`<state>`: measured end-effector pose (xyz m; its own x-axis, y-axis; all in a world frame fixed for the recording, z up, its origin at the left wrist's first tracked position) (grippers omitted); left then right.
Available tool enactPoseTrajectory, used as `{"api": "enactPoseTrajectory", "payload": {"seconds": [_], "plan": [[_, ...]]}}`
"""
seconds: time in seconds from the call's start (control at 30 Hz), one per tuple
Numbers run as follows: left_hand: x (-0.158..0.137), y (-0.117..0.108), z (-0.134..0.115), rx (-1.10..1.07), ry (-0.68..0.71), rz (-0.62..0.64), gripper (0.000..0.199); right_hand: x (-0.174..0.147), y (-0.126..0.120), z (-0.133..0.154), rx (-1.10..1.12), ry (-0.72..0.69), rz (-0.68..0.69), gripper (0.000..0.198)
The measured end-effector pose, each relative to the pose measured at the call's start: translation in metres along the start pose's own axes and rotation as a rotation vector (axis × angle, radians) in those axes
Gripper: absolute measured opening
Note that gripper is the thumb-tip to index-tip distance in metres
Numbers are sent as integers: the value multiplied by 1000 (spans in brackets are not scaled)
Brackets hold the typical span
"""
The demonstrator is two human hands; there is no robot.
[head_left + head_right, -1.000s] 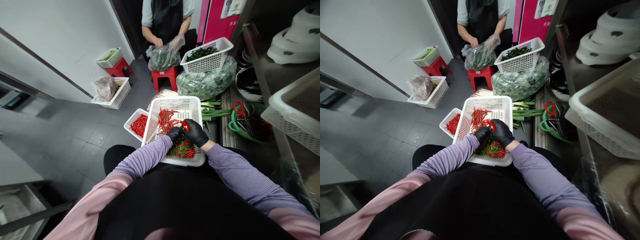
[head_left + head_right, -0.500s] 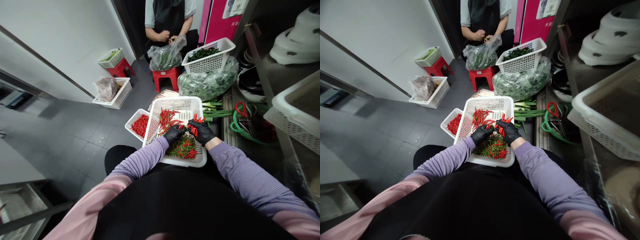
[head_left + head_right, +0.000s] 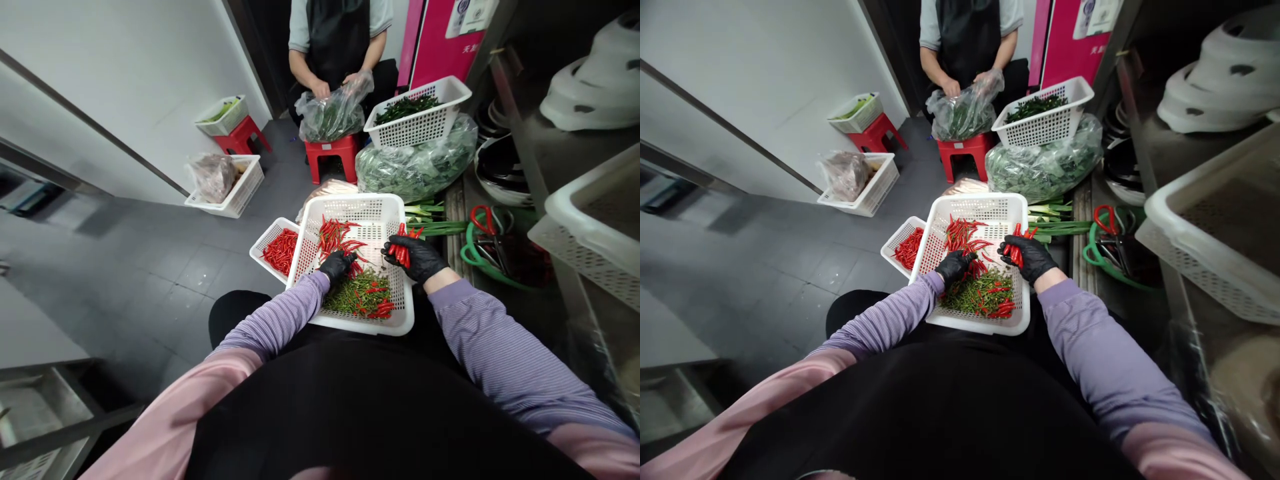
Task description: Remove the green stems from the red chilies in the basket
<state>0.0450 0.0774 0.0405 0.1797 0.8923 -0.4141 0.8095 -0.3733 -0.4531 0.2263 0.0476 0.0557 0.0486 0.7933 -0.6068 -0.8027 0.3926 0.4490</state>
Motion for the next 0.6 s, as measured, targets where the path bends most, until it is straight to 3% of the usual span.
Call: {"api": "enactPoseTrajectory", "payload": {"seconds": [0.07,0.23,0.37,0.43,0.6], "plan": [[0,0,-2,9,47,-35,27,-1,5,-8,-58,61,68,12],[-26,23,-48,231,449,41,42,-18,38,-28,-25,107,323,8],[-39,31,-60,399,539,86,51,-18,39,-33,-67,92,335,8],[-39,31,-58,442,516,83,54,-15,35,-26,-180,-17,292,9],[-34,34,-46,368,412,127,47,-19,24,18,-625,-498,35,11]]}}
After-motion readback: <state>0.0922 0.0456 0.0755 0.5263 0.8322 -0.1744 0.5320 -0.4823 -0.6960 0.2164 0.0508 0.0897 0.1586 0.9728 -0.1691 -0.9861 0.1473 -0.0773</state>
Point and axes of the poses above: each hand's wrist, its own x-axis towards the middle knuckle, its own y-axis out of the palm, z = x × y, the point moved 9 cm from there along x, towards the middle knuckle, and after that the axes turned 3 degrees about x, right-handed, at the moved point
